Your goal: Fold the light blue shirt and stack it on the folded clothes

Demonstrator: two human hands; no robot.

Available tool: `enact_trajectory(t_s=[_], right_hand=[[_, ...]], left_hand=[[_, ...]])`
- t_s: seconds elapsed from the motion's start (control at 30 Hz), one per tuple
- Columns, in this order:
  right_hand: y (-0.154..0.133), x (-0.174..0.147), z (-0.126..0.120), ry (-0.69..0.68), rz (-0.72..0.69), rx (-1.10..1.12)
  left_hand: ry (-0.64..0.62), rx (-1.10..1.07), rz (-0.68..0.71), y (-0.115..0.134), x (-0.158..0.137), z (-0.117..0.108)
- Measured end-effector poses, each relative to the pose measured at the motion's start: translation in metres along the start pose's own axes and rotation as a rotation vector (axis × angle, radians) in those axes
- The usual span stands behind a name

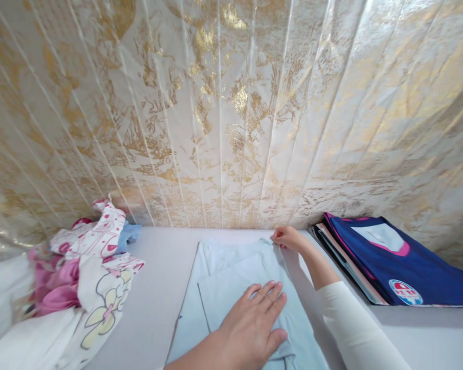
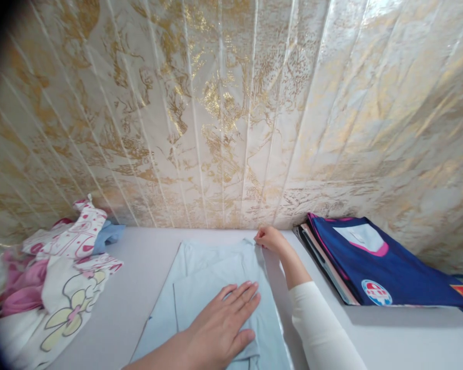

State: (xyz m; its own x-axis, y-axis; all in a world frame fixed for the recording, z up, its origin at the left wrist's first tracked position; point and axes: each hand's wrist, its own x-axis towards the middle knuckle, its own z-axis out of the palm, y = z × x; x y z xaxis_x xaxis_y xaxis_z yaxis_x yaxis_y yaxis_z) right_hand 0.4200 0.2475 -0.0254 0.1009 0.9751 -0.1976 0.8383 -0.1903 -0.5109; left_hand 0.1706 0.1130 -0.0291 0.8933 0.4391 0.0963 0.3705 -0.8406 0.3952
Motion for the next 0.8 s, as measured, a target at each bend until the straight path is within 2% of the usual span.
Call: enact_trajectory(t_s=[0.23,0.37,0.53,0.6,0.7,0.8], right_hand=[[-0.008,-0.003,0.005,0.201,-0.131,-0.038],[-0.009,-0.010,0.003,0.263,-0.224,-0.020],[-0.008,-0.035,-0.002,0.339,-0.300,0.005],[-0.009,-0.053,0.008,0.333,-0.345,0.001],[-0.011,-0.077,0.036,0.282,-0.421,-0.023],[-0.012,-0.087,0.063,0.281,-0.448,-0.105]], left_hand=[[0.005,0.000,0.001,-0.001,0.000,0.003],[0.023,-0.020,0.001,-0.003,0.000,0.004],[0.090,-0.026,-0.116,-0.005,0.000,0.004],[0.097,-0.020,-0.173,-0.004,0.000,0.003],[0.101,0.002,-0.216,-0.003,0.000,0.003],[0.119,0.030,-0.222,-0.004,0.001,0.007]])
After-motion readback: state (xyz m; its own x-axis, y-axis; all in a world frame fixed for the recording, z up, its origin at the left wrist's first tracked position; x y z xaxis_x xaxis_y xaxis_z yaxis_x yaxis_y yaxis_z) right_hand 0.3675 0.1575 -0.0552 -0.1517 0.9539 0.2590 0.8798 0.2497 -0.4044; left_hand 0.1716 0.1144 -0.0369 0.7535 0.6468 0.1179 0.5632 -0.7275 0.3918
